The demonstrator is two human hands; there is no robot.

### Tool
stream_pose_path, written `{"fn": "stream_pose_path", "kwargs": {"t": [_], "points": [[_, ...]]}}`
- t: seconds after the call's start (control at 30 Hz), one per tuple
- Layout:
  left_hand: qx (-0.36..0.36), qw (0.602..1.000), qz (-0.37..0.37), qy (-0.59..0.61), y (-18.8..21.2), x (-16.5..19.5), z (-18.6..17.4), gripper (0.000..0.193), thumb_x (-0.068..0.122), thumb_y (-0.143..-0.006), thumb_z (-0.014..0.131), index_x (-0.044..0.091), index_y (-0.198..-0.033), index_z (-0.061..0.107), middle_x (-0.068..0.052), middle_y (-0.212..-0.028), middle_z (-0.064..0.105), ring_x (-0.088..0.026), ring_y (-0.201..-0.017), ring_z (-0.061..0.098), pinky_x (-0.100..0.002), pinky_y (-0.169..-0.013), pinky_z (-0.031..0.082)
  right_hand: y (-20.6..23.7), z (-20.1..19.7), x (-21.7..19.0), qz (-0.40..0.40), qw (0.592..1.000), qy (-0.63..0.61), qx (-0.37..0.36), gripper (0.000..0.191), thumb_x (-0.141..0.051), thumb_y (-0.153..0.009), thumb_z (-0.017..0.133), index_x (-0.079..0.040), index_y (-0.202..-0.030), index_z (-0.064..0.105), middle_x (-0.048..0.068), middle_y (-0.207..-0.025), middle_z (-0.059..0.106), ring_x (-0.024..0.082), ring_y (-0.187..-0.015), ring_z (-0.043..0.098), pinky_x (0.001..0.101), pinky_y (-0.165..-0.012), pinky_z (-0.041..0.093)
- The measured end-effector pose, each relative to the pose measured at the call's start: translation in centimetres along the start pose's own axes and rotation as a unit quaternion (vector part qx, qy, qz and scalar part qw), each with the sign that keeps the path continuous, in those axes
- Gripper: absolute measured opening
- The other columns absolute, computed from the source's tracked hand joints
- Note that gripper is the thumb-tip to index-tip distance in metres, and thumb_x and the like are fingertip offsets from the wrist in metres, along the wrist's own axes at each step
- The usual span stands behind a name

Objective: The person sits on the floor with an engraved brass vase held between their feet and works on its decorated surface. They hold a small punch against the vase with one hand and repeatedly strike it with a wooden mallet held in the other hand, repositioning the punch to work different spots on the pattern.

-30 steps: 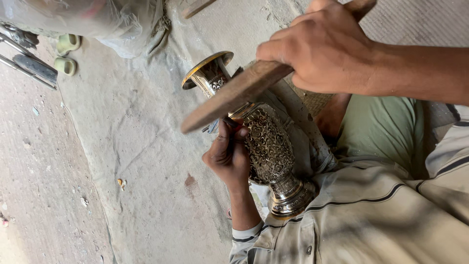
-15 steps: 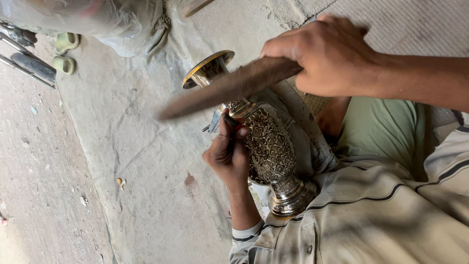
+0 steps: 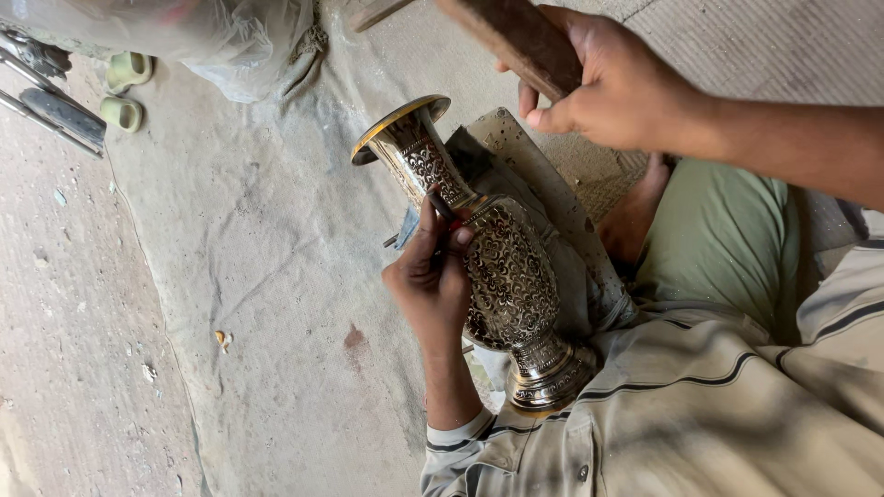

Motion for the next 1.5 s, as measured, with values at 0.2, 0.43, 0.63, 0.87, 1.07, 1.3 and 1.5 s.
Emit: {"fn": "stream_pose_path", "kwargs": {"t": [0.2, 0.43, 0.63, 0.87, 1.07, 1.3, 1.5], "points": [[0.006, 0.999, -0.005, -0.039, 0.0, 0.2, 0.0, 0.045, -0.012, -0.091, 0.068, -0.002, -0.135, 0.065, -0.009, -0.104, 0.080, -0.007, -0.097, 0.071, -0.024, -0.091, 0.058, 0.4, 1.1, 0.2, 0.030, 0.968, 0.235, -0.082, 0.038, -0.005, -0.083, 0.075, -0.025, -0.114, 0.067, -0.005, -0.073, 0.069, 0.013, -0.061, 0.067, 0.0345, -0.064, 0.052], [0.031, 0.997, 0.007, -0.070, 0.2, 0.5, -0.2, 0.044, -0.011, -0.090, 0.071, -0.002, -0.133, 0.066, -0.010, -0.101, 0.081, -0.007, -0.094, 0.072, -0.023, -0.090, 0.058, -0.2, -0.3, -2.1, -0.005, 0.970, 0.235, -0.066, 0.024, -0.006, -0.087, 0.065, -0.018, -0.108, 0.064, 0.003, -0.074, 0.071, 0.018, -0.064, 0.070, 0.0349, -0.062, 0.055], [0.052, 0.999, -0.013, -0.011, 0.0, 0.6, -0.2, 0.047, -0.012, -0.090, 0.071, -0.001, -0.136, 0.065, -0.009, -0.099, 0.080, -0.008, -0.089, 0.073, -0.024, -0.083, 0.061, 0.5, -1.1, -1.2, 0.002, 0.900, 0.424, -0.099, 0.060, -0.006, -0.072, 0.069, -0.029, -0.128, 0.072, 0.009, -0.072, 0.072, 0.026, -0.061, 0.071, 0.0466, -0.067, 0.058], [0.035, 0.999, 0.009, 0.008, -0.1, 1.0, 0.6, 0.052, -0.014, -0.091, 0.067, 0.001, -0.140, 0.061, -0.008, -0.111, 0.077, -0.009, -0.103, 0.072, -0.026, -0.092, 0.061, 1.0, -0.4, -0.8, -0.037, 0.925, 0.371, -0.070, 0.053, -0.002, -0.069, 0.067, -0.022, -0.118, 0.074, 0.005, -0.079, 0.075, 0.025, -0.055, 0.069, 0.0479, -0.070, 0.057], [0.063, 0.998, 0.018, -0.024, 0.3, 0.4, 0.4, 0.055, -0.016, -0.089, 0.071, 0.000, -0.141, 0.062, -0.005, -0.104, 0.077, -0.006, -0.098, 0.067, -0.024, -0.092, 0.055, -0.8, -0.6, -1.7, -0.040, 0.899, 0.429, -0.077, 0.043, -0.005, -0.084, 0.067, -0.025, -0.121, 0.074, 0.001, -0.083, 0.077, 0.021, -0.060, 0.071, 0.0491, -0.071, 0.055], [0.081, 0.996, 0.033, -0.013, 0.3, 0.4, 0.1, 0.053, -0.017, -0.090, 0.068, 0.000, -0.140, 0.062, -0.005, -0.105, 0.076, -0.006, -0.098, 0.069, -0.025, -0.094, 0.057, -2.6, 0.5, -2.8, -0.036, 0.948, 0.300, -0.100, 0.042, -0.003, -0.073, 0.069, -0.022, -0.110, 0.072, 0.008, -0.074, 0.073, 0.026, -0.063, 0.070, 0.0472, -0.061, 0.055], [0.080, 0.995, 0.045, -0.035, 0.4, 0.8, -0.2, 0.057, -0.018, -0.086, 0.071, -0.001, -0.140, 0.062, -0.007, -0.102, 0.077, -0.007, -0.097, 0.068, -0.025, -0.096, 0.056, -2.8, 1.1, -3.0, -0.005, 0.944, 0.303, -0.128, 0.047, 0.004, -0.074, 0.063, -0.020, -0.114, 0.070, 0.008, -0.067, 0.070, 0.024, -0.054, 0.070, 0.0435, -0.056, 0.056]]}}
Point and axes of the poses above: each hand's wrist, its own y-axis away from the middle knuckle, its own z-axis out of the palm, x = y × z, the point moved 6 cm from there along -y, towards the middle knuckle
